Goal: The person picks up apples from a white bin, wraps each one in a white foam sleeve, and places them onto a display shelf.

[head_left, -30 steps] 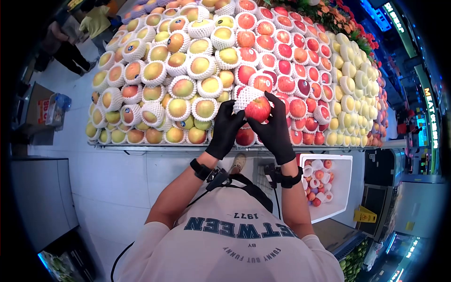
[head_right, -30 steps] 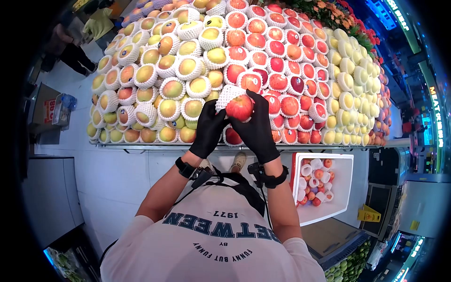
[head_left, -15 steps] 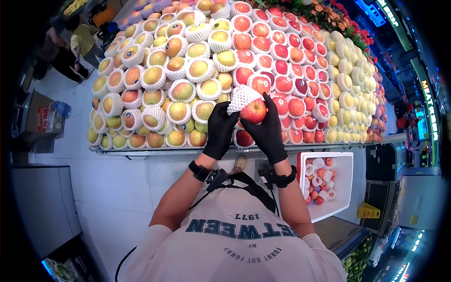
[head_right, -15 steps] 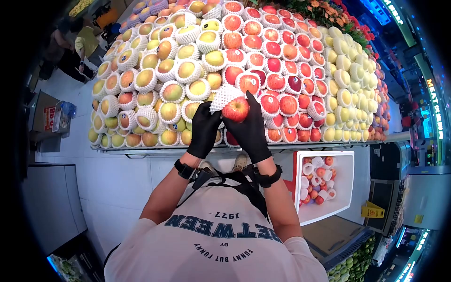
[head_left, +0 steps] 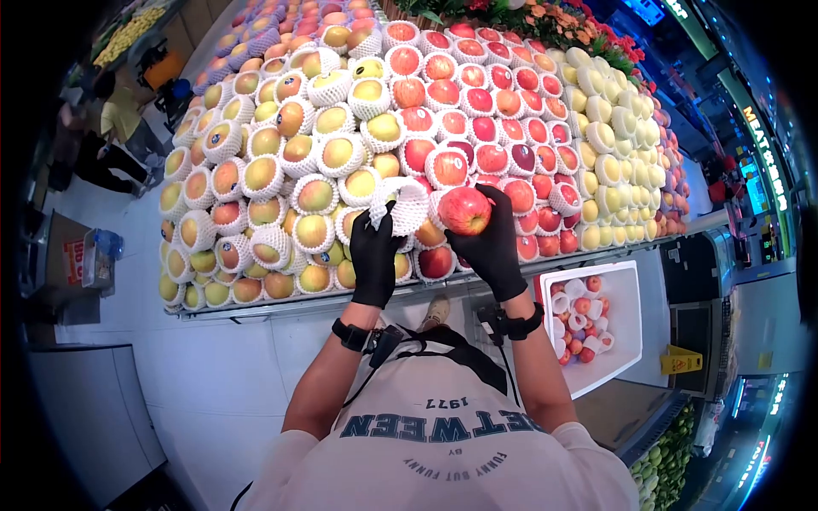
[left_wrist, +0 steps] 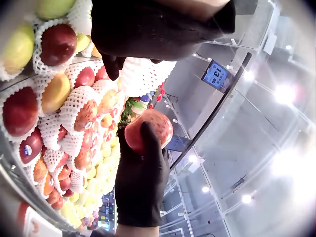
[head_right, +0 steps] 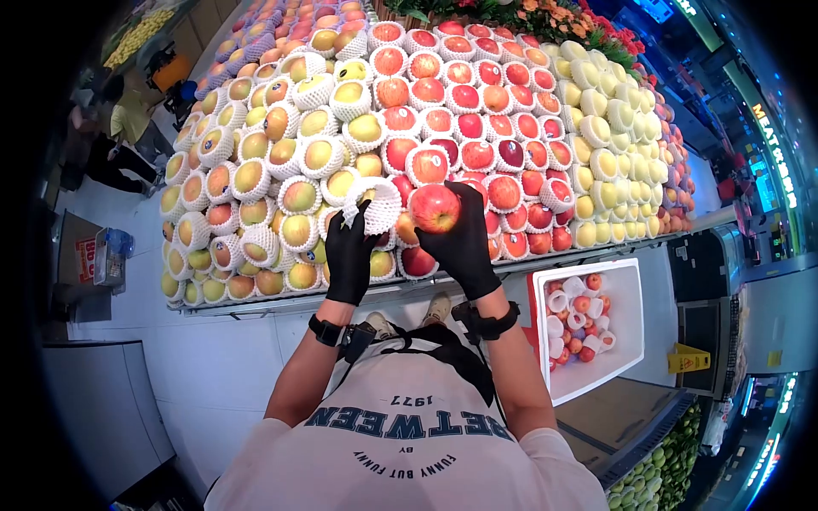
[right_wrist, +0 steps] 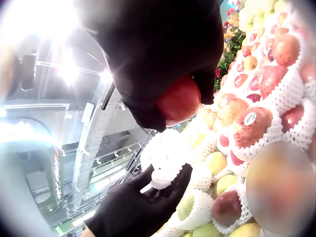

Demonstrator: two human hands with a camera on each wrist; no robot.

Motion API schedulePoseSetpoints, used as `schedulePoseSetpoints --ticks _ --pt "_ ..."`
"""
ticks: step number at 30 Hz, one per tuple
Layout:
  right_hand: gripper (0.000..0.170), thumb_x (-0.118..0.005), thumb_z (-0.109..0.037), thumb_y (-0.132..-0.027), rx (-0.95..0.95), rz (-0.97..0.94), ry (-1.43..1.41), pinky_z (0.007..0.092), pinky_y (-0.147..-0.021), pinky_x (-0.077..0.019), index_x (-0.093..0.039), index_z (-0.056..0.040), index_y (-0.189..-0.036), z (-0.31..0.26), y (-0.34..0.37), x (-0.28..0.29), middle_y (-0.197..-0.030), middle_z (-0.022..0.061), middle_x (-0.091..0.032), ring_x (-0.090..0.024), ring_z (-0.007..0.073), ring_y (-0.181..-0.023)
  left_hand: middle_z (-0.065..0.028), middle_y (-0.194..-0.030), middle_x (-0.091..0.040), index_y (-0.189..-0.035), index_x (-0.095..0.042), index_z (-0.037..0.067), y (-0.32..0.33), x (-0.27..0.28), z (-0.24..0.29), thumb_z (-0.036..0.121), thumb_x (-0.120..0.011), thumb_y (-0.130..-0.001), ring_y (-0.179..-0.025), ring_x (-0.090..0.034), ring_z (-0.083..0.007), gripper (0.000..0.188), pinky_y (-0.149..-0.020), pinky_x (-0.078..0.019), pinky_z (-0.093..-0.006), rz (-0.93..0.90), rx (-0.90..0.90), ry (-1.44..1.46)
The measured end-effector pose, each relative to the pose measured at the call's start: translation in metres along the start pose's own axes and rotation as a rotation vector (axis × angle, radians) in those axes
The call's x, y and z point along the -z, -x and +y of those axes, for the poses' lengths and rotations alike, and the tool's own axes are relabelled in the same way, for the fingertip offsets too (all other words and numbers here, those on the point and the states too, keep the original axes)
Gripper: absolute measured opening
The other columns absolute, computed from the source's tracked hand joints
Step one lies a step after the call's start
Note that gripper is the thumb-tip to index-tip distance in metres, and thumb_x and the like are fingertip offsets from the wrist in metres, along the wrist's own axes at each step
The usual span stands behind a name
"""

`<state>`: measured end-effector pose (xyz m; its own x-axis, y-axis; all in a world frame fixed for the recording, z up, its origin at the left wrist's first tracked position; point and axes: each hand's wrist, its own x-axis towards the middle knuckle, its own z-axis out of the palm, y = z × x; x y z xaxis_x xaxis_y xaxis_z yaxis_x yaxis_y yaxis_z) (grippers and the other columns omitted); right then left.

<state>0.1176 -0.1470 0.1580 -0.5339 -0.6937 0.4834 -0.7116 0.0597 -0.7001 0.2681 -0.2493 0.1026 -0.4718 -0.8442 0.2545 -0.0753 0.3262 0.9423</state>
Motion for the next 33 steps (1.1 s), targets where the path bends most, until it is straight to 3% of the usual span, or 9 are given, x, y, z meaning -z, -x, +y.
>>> schedulePoseSetpoints --ticks 5,7,9,11,14,17,21,30,33 --pt "0.064 -0.076 -0.016 -0.075 -0.184 -0.064 -0.226 0.0357 -0.091 -0.0483 -0.042 -0.0004 -0.127 0.019 -0.001 0.028 -0.124 0.0142 -0.051 -0.055 0.022 -0.11 -0.0166 -0.11 -0.056 -0.124 -0.055 0.002 0.003 0.005 -0.008 0.0 -0.067 -0.078 -0.1 -0.058 -0.0296 0.047 -0.085 -0.0488 -0.0372 -0.062 -0.096 -0.142" --pt "0.058 -0.072 -0.014 -0.079 -0.53 -0.065 -1.019 0.0363 -0.091 -0.0488 -0.042 0.0001 -0.127 0.039 0.005 0.032 -0.124 0.0142 -0.052 -0.056 0.0218 -0.11 -0.0143 -0.11 -0.058 -0.12 -0.055 0.0 0.004 -0.002 -0.024 -0.001 -0.066 -0.079 -0.1 -0.058 -0.0268 0.042 -0.085 -0.0495 -0.0354 -0.051 -0.025 0.057" --pt "0.047 -0.063 -0.013 -0.086 -0.42 -0.29 -0.483 0.0374 -0.091 -0.0496 -0.043 0.0015 -0.126 0.04 0.005 0.043 -0.12 0.0151 -0.056 -0.058 0.0229 -0.108 -0.0115 -0.111 -0.06 -0.114 -0.054 -0.001 0.006 -0.003 -0.024 -0.003 -0.064 -0.083 -0.1 -0.059 -0.0223 0.033 -0.084 -0.0506 -0.033 -0.057 -0.037 0.103" --pt "0.035 -0.07 -0.009 -0.077 -0.379 -0.073 -0.597 0.0341 -0.08 -0.0518 -0.058 -0.001 -0.109 0.028 0.003 0.04 -0.1 0.0097 -0.066 -0.064 0.0193 -0.09 -0.0104 -0.111 -0.059 -0.115 -0.054 -0.001 0.007 -0.004 -0.023 -0.003 -0.063 -0.083 -0.1 -0.059 -0.0213 0.033 -0.083 -0.0509 -0.0328 -0.081 0.029 0.219" --pt "0.045 -0.057 -0.024 -0.089 -0.233 -0.284 -0.343 0.0377 -0.096 -0.0449 -0.044 0.0006 -0.125 0.033 0.001 0.061 -0.122 0.0136 -0.056 -0.056 0.0231 -0.111 -0.0057 -0.107 -0.058 -0.114 -0.054 0.002 0.01 -0.008 -0.021 0.007 -0.054 -0.091 -0.095 -0.057 -0.0155 0.023 -0.078 -0.0495 -0.0284 -0.088 0.261 0.637" --pt "0.051 -0.059 -0.027 -0.088 -0.381 -0.212 -0.494 0.0381 -0.103 -0.0379 -0.042 -0.0035 -0.13 0.041 0.009 0.069 -0.13 0.01 -0.052 -0.049 0.0186 -0.12 -0.0008 -0.102 -0.058 -0.108 -0.056 0.007 0.012 -0.015 -0.018 0.036 -0.044 -0.1 -0.083 -0.054 -0.0082 0.032 -0.066 -0.0435 -0.0218 -0.028 0.382 0.733" --pt "0.051 -0.063 -0.028 -0.086 -0.551 -0.12 -0.388 0.0362 -0.103 -0.0377 -0.046 -0.0086 -0.13 0.031 0.014 0.085 -0.13 0.0061 -0.053 -0.049 0.0172 -0.12 -0.0011 -0.109 -0.059 -0.11 -0.056 0.009 0.012 -0.014 -0.021 0.035 -0.044 -0.101 -0.087 -0.055 -0.009 0.03 -0.069 -0.0448 -0.0218 -0.117 0.531 0.74" --pt "0.032 -0.073 -0.02 -0.076 -0.244 0.089 0.097 0.0368 -0.096 -0.0445 -0.062 -0.0104 -0.104 0.065 0.036 0.119 -0.104 0.0061 -0.067 -0.063 0.0198 -0.099 -0.0036 -0.119 -0.054 -0.125 -0.049 0.008 0.015 -0.04 -0.018 0.023 -0.044 -0.1 -0.107 -0.054 -0.0155 0.029 -0.09 -0.0462 -0.0299 -0.192 0.446 0.892" --pt "0.042 -0.067 -0.022 -0.082 -0.354 0.09 -0.016 0.039 -0.099 -0.0435 -0.053 -0.0096 -0.12 0.088 0.055 0.134 -0.115 0.0096 -0.061 -0.057 0.0239 -0.109 -0.0017 -0.115 -0.054 -0.124 -0.049 0.007 0.018 -0.051 -0.027 0.009 -0.047 -0.096 -0.103 -0.053 -0.0114 0.028 -0.081 -0.0466 -0.024 -0.297 0.182 0.431"
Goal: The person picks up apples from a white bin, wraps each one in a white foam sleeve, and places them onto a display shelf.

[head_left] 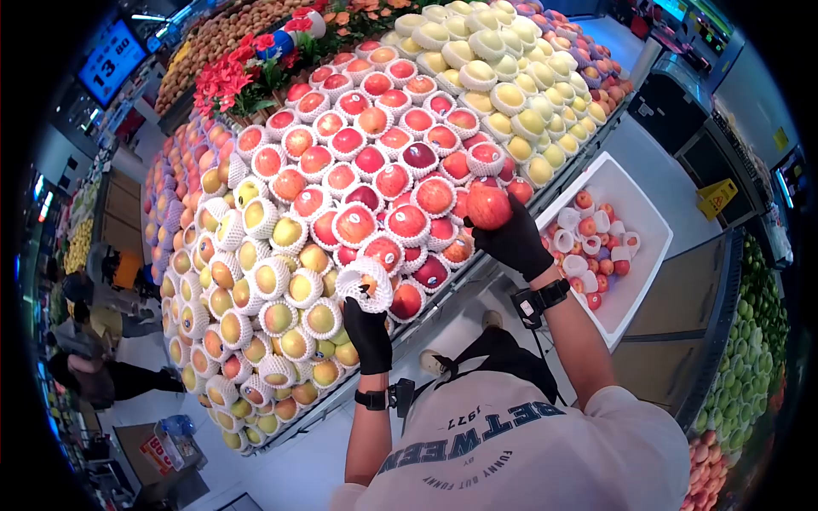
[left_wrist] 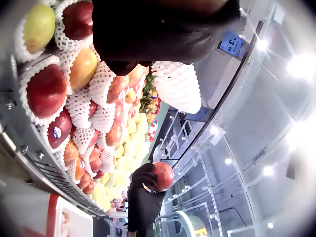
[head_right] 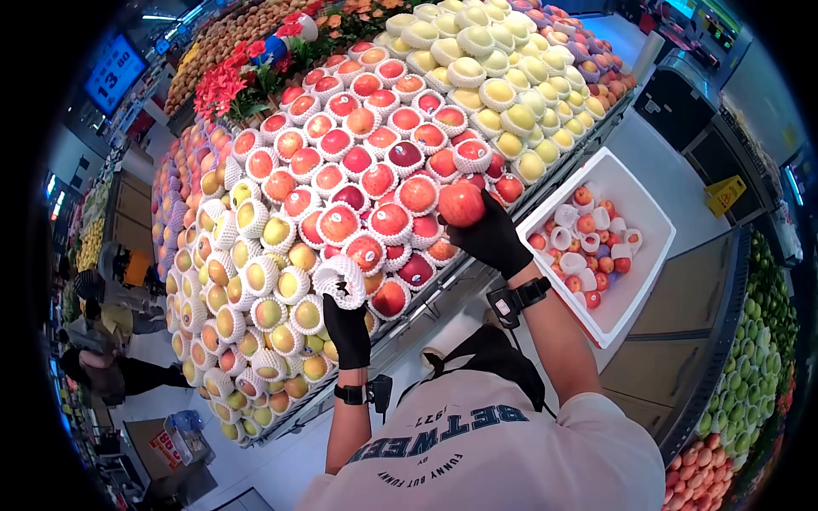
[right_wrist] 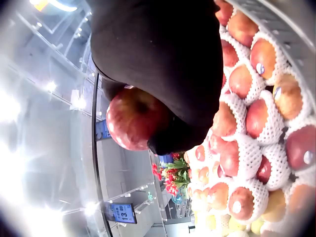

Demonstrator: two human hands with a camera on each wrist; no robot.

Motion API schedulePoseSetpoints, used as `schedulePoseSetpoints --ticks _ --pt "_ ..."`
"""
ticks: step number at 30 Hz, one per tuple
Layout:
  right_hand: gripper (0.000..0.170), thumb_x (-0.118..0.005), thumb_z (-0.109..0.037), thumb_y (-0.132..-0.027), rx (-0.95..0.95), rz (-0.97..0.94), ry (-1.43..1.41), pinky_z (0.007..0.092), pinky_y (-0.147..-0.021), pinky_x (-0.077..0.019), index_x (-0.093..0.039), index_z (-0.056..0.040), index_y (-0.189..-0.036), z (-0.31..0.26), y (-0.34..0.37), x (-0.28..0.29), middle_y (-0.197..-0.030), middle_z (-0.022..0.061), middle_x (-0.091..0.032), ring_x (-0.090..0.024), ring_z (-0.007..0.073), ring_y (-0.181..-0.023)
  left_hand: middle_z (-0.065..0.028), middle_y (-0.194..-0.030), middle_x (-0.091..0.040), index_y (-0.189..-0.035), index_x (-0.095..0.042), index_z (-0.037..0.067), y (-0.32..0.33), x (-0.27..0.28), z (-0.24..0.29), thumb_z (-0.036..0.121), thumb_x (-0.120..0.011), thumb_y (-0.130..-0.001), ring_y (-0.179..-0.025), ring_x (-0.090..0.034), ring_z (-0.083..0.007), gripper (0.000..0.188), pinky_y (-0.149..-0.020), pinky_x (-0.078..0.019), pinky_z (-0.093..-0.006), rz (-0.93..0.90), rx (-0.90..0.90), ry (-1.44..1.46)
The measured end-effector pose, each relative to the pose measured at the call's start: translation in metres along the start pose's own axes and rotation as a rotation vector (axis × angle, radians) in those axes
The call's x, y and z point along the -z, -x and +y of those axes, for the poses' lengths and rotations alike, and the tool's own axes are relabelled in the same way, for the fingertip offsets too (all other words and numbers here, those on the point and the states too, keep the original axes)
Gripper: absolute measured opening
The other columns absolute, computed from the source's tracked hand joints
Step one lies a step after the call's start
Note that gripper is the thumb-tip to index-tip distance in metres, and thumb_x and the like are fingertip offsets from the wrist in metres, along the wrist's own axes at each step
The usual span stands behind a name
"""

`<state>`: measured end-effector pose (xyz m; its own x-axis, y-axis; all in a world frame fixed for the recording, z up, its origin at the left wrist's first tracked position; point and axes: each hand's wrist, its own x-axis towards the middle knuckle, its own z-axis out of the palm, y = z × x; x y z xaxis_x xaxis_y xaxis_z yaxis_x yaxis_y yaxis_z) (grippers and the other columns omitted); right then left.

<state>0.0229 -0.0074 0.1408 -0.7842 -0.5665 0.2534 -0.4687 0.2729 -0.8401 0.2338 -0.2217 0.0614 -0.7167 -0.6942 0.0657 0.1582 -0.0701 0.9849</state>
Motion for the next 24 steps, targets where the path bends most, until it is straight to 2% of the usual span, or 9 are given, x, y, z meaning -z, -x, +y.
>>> schedulePoseSetpoints --ticks 2,5,8,12,14,17,20,22,24 --pt "0.049 -0.065 -0.022 -0.084 -0.061 -0.041 -0.423 0.0413 -0.102 -0.042 -0.046 -0.0084 -0.128 0.021 0.014 0.015 -0.124 0.0124 -0.055 -0.053 0.0274 -0.116 -0.0013 -0.114 -0.054 -0.123 -0.049 0.007 -0.001 -0.005 -0.002 0.012 -0.046 -0.097 -0.098 -0.054 -0.0104 0.026 -0.075 -0.0462 -0.0225 -0.006 0.15 0.292" --pt "0.051 -0.073 -0.024 -0.08 -0.197 0.047 -0.67 0.0351 -0.091 -0.0499 -0.053 -0.0032 -0.122 0.052 0.031 0.033 -0.11 0.0084 -0.065 -0.063 0.0206 -0.102 -0.0003 -0.108 -0.057 -0.118 -0.052 0.009 0.0 -0.018 -0.005 0.026 -0.043 -0.099 -0.089 -0.055 -0.0106 0.027 -0.067 -0.0442 -0.0231 -0.03 0.292 0.459" --pt "0.061 -0.064 -0.02 -0.088 -0.632 0.005 -1.789 0.0443 -0.102 -0.0437 -0.032 0.0007 -0.136 0.099 0.054 0.06 -0.13 0.018 -0.047 -0.049 0.0309 -0.121 0.0037 -0.088 -0.058 -0.107 -0.056 0.012 -0.004 -0.039 -0.003 0.038 -0.043 -0.1 -0.068 -0.051 -0.0072 0.03 -0.053 -0.0328 -0.0218 0.023 0.394 0.53" --pt "0.051 -0.067 -0.025 -0.087 -0.656 0.2 -1.41 0.0356 -0.083 -0.0547 -0.045 -0.003 -0.127 0.115 0.075 0.092 -0.114 0.0123 -0.057 -0.061 0.0253 -0.1 0.0072 -0.064 -0.039 -0.085 -0.053 0.014 -0.007 -0.066 0.002 0.033 -0.049 -0.098 -0.051 -0.033 -0.0045 0.023 -0.047 -0.0245 -0.0221 -0.045 0.387 0.45" --pt "0.046 -0.068 -0.028 -0.087 -0.432 0.263 -0.522 0.0334 -0.082 -0.0543 -0.047 -0.0055 -0.122 0.127 0.098 0.104 -0.108 0.0103 -0.058 -0.061 0.023 -0.096 0.0066 -0.061 -0.036 -0.08 -0.05 0.015 -0.012 -0.087 0.003 0.032 -0.052 -0.097 -0.05 -0.032 -0.0045 0.024 -0.046 -0.0235 -0.0222 -0.004 0.378 0.303" --pt "0.037 -0.066 -0.032 -0.088 -0.67 0.429 -1.412 0.0278 -0.081 -0.0522 -0.05 -0.01 -0.114 0.189 0.12 0.131 -0.102 0.0069 -0.057 -0.059 0.0168 -0.09 0.0063 -0.059 -0.035 -0.076 -0.047 0.015 -0.017 -0.113 0.005 0.029 -0.055 -0.095 -0.049 -0.033 -0.0047 0.024 -0.046 -0.0238 -0.0215 -0.001 0.4 0.241" --pt "0.046 -0.069 -0.021 -0.083 -0.265 0.291 0.027 0.0327 -0.093 -0.0459 -0.047 -0.0056 -0.12 0.282 0.179 0.152 -0.112 0.0091 -0.056 -0.055 0.0233 -0.106 0.006 -0.064 -0.04 -0.086 -0.052 0.013 -0.017 -0.14 0.0 0.026 -0.055 -0.095 -0.051 -0.035 -0.0046 0.015 -0.046 -0.0246 -0.0207 -0.043 0.425 0.203" --pt "0.053 -0.072 -0.017 -0.079 -0.296 0.254 0.441 0.034 -0.098 -0.0438 -0.045 -0.004 -0.123 0.315 0.21 0.166 -0.118 0.01 -0.056 -0.053 0.0256 -0.113 0.0053 -0.067 -0.043 -0.092 -0.053 0.012 -0.018 -0.158 -0.003 0.024 -0.054 -0.095 -0.051 -0.036 -0.0048 0.012 -0.046 -0.025 -0.0205 -0.063 0.463 0.16" --pt "0.064 -0.075 -0.015 -0.075 -0.584 0.359 0.101 0.0313 -0.099 -0.0433 -0.041 -0.005 -0.128 0.282 0.22 0.189 -0.122 0.0093 -0.053 -0.052 0.0243 -0.114 0.0039 -0.07 -0.047 -0.099 -0.053 0.012 -0.017 -0.173 -0.007 0.023 -0.054 -0.095 -0.051 -0.036 -0.0052 0.012 -0.046 -0.0253 -0.0202 -0.11 0.454 0.161"
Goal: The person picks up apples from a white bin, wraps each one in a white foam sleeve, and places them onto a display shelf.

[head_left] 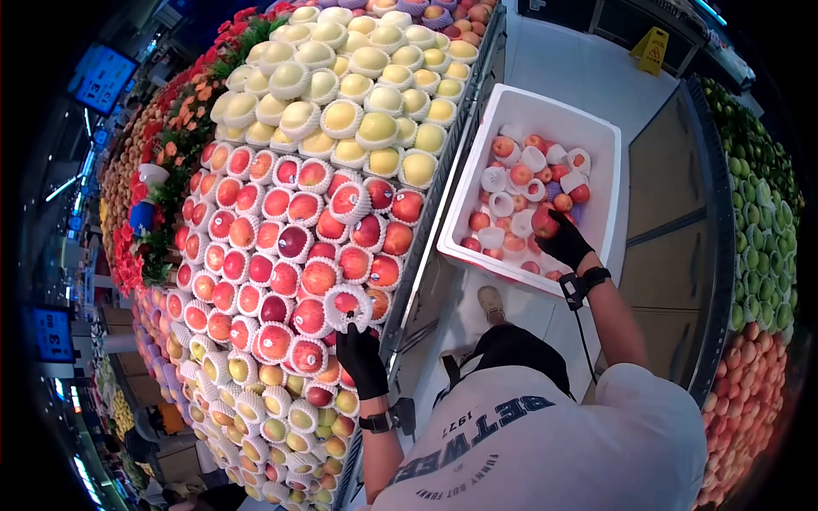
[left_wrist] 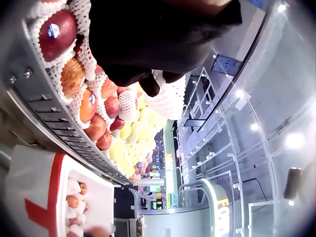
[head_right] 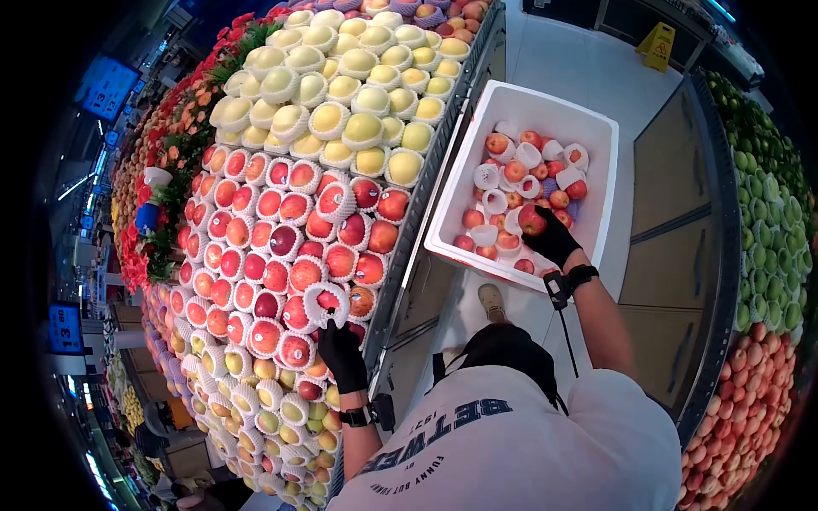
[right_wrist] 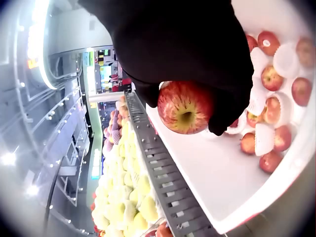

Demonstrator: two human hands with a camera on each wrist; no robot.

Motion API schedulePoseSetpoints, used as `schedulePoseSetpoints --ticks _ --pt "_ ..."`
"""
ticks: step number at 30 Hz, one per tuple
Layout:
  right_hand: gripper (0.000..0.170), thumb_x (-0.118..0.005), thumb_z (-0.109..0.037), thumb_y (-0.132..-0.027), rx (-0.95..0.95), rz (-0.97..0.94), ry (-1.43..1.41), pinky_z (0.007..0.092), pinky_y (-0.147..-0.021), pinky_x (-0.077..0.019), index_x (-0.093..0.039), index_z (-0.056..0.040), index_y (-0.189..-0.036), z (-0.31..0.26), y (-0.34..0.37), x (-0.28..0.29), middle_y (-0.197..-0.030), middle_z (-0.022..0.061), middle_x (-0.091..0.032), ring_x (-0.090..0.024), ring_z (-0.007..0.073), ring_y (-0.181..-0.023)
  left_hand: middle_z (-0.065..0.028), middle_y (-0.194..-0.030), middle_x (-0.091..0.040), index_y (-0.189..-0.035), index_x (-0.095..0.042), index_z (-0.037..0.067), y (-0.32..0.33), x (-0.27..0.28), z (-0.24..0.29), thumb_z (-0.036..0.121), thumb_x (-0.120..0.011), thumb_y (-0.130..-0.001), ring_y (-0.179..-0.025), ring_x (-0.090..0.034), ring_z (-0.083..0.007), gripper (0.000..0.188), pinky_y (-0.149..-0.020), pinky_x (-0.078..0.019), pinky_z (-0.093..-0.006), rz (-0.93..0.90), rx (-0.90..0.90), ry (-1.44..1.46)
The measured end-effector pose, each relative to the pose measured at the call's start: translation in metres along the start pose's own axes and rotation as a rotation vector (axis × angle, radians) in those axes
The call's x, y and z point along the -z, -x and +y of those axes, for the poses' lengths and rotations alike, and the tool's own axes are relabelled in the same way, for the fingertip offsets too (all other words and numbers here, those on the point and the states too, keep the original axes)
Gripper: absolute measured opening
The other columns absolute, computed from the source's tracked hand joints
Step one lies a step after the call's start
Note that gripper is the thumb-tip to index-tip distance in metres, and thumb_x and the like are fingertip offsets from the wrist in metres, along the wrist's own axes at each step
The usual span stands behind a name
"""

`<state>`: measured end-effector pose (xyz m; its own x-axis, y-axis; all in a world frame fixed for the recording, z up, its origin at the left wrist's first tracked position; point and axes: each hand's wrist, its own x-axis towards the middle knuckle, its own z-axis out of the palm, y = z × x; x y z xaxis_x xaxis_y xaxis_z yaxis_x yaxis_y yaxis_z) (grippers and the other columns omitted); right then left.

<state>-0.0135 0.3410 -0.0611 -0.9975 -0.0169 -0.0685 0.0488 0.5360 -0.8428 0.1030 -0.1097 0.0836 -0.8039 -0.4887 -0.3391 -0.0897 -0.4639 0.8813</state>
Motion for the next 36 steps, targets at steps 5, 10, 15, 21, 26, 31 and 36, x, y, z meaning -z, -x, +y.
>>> schedulePoseSetpoints --ticks 5,10,15,21,26,31,36 --pt "0.069 -0.076 -0.013 -0.074 -0.005 0.093 -0.034 0.0311 -0.096 -0.0459 -0.039 -0.0042 -0.132 0.08 -0.008 0.019 -0.124 0.0112 -0.053 -0.052 0.0226 -0.116 0.0014 -0.073 -0.052 -0.108 -0.052 0.012 -0.011 -0.023 -0.017 0.02 -0.055 -0.093 -0.051 -0.037 -0.0062 0.017 -0.046 -0.0258 -0.0198 -0.029 0.03 -0.1" --pt "0.075 -0.077 -0.017 -0.075 -0.188 -0.032 -0.097 0.0333 -0.1 -0.0442 -0.038 -0.0073 -0.139 0.109 -0.022 0.039 -0.133 0.015 -0.05 -0.05 0.0246 -0.122 0.0019 -0.076 -0.051 -0.105 -0.053 0.013 -0.021 -0.039 -0.037 0.026 -0.058 -0.091 -0.057 -0.041 -0.0071 0.019 -0.051 -0.0295 -0.0214 -0.076 0.059 -0.185" --pt "0.077 -0.077 -0.022 -0.075 -0.09 -0.092 -0.04 0.0342 -0.102 -0.0425 -0.039 -0.0078 -0.14 0.127 -0.051 0.02 -0.132 0.0152 -0.053 -0.053 0.0256 -0.12 0.0037 -0.068 -0.041 -0.091 -0.051 0.012 -0.013 -0.085 -0.039 0.027 -0.057 -0.092 -0.055 -0.038 -0.007 0.016 -0.05 -0.0274 -0.0218 -0.071 0.16 -0.141" --pt "0.075 -0.077 -0.008 -0.07 0.025 -0.203 -0.232 0.0345 -0.084 -0.0535 -0.046 -0.018 -0.137 0.15 -0.108 -0.052 -0.12 0.0109 -0.061 -0.063 0.021 -0.1 0.0037 -0.064 -0.038 -0.086 -0.049 0.01 -0.005 -0.104 -0.052 0.027 -0.05 -0.097 -0.053 -0.035 -0.0069 0.02 -0.048 -0.0262 -0.022 -0.017 0.181 -0.229" --pt "0.076 -0.076 -0.018 -0.069 -0.077 -0.503 0.163 0.039 -0.088 -0.0494 -0.046 -0.0259 -0.138 0.159 -0.164 -0.107 -0.12 0.009 -0.062 -0.061 0.0315 -0.101 0.0031 -0.065 -0.039 -0.085 -0.048 0.009 0.004 -0.112 -0.055 0.026 -0.047 -0.099 -0.053 -0.035 -0.007 0.023 -0.048 -0.0278 -0.0214 0.068 0.146 -0.308" --pt "0.054 -0.078 -0.041 -0.068 -0.453 -0.322 -0.003 0.0352 -0.072 -0.0548 -0.062 -0.0155 -0.113 0.158 -0.182 -0.149 -0.103 0.012 -0.065 -0.066 0.0232 -0.087 0.0028 -0.065 -0.04 -0.085 -0.048 0.009 0.004 -0.102 -0.058 0.026 -0.046 -0.099 -0.055 -0.037 -0.0072 0.022 -0.049 -0.0303 -0.0214 0.074 0.171 -0.344" --pt "0.065 -0.073 -0.051 -0.069 -0.59 -0.175 -0.15 0.0376 -0.074 -0.0534 -0.058 -0.0005 -0.108 0.144 -0.17 -0.161 -0.098 0.0178 -0.066 -0.066 0.0298 -0.083 0.0028 -0.065 -0.04 -0.084 -0.048 0.009 0.001 -0.107 -0.062 0.025 -0.049 -0.098 -0.054 -0.038 -0.007 0.022 -0.048 -0.0307 -0.0211 0.101 0.177 -0.356"
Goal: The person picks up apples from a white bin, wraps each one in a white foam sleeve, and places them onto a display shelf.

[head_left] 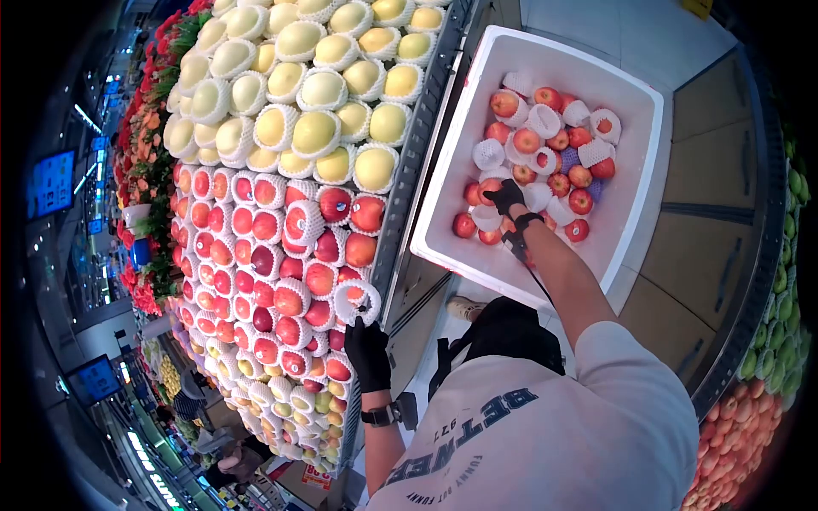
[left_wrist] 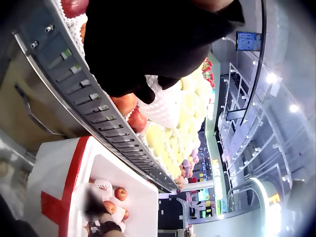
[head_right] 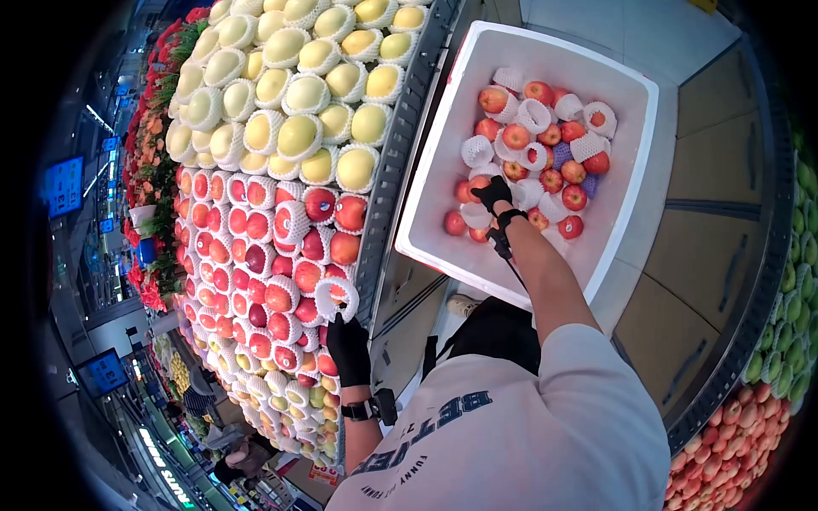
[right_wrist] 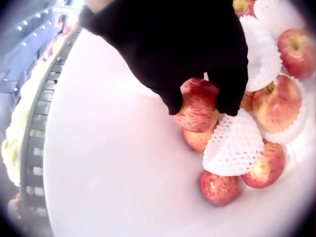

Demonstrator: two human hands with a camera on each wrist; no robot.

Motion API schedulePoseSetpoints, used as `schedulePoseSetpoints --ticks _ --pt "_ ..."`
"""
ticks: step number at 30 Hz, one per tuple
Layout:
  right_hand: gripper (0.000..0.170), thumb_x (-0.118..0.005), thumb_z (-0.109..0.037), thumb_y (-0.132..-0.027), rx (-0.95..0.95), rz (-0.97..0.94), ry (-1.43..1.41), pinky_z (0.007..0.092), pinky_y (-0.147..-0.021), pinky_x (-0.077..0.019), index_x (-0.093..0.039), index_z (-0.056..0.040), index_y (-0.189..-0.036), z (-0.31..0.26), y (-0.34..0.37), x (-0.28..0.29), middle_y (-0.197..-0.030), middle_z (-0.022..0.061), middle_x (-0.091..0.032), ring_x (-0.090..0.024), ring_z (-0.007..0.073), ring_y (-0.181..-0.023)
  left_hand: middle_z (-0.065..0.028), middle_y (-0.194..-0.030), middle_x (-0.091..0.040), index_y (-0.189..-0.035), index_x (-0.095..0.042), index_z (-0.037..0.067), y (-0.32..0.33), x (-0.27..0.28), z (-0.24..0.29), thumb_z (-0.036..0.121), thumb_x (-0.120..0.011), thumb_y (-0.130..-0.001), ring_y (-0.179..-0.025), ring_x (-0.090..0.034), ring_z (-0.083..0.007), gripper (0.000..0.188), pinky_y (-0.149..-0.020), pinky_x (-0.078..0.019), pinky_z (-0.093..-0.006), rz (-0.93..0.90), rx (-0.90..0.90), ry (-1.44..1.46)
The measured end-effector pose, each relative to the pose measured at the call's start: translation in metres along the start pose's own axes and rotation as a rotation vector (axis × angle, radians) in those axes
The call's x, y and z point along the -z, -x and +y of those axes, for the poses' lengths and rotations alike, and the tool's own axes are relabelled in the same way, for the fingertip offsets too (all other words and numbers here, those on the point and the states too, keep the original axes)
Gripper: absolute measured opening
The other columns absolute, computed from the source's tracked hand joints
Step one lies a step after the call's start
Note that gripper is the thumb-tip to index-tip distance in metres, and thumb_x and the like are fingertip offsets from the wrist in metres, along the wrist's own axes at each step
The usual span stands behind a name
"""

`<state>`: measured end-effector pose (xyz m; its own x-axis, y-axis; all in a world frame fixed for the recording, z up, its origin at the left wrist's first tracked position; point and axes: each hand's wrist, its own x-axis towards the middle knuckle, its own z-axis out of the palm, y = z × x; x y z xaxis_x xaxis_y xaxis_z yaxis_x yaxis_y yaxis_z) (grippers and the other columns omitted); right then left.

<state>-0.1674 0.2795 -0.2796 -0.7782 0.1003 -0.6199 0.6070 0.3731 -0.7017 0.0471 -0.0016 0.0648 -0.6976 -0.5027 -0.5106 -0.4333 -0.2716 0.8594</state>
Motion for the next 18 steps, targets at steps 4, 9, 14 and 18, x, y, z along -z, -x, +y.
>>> schedulePoseSetpoints --ticks 4,9,14,18 --pt "0.055 -0.069 -0.045 -0.075 0.164 0.113 0.208 0.0408 -0.071 -0.0532 -0.059 0.0016 -0.103 0.014 -0.005 0.009 -0.094 0.0203 -0.066 -0.066 0.032 -0.076 0.002 -0.065 -0.045 -0.091 -0.052 0.008 -0.008 -0.01 -0.004 0.026 -0.054 -0.095 -0.052 -0.039 -0.0063 0.019 -0.047 -0.0302 -0.021 -0.038 0.028 -0.054" --pt "0.015 -0.067 -0.021 -0.071 0.899 -0.175 0.632 0.0414 -0.064 -0.0491 -0.064 -0.0071 -0.077 -0.009 0.023 0.055 -0.072 0.012 -0.063 -0.063 0.0288 -0.072 0.0007 -0.066 -0.051 -0.11 -0.056 0.006 -0.011 -0.041 -0.005 0.023 -0.058 -0.092 -0.049 -0.04 -0.0058 0.025 -0.046 -0.0293 -0.0197 -0.098 0.081 -0.291" --pt "0.024 -0.058 -0.016 -0.09 0.455 -0.784 -0.219 0.0257 -0.049 -0.0462 -0.063 -0.0047 -0.11 -0.093 0.123 0.079 -0.079 0.0075 -0.067 -0.06 0.0125 -0.059 0.0012 -0.069 -0.055 -0.109 -0.056 0.009 -0.021 -0.063 -0.008 0.024 -0.057 -0.092 -0.051 -0.043 -0.0047 0.023 -0.046 -0.0318 -0.0198 -0.26 0.138 -0.426" --pt "0.044 -0.06 -0.042 -0.09 0.235 -0.974 -0.309 0.0239 -0.043 -0.0403 -0.061 -0.0022 -0.109 -0.13 0.171 0.067 -0.072 0.0067 -0.064 -0.054 0.0105 -0.053 0.0044 -0.067 -0.049 -0.103 -0.059 0.008 -0.02 -0.087 -0.006 0.023 -0.059 -0.091 -0.051 -0.041 -0.0049 0.02 -0.045 -0.0302 -0.0204 -0.308 0.176 -0.503"
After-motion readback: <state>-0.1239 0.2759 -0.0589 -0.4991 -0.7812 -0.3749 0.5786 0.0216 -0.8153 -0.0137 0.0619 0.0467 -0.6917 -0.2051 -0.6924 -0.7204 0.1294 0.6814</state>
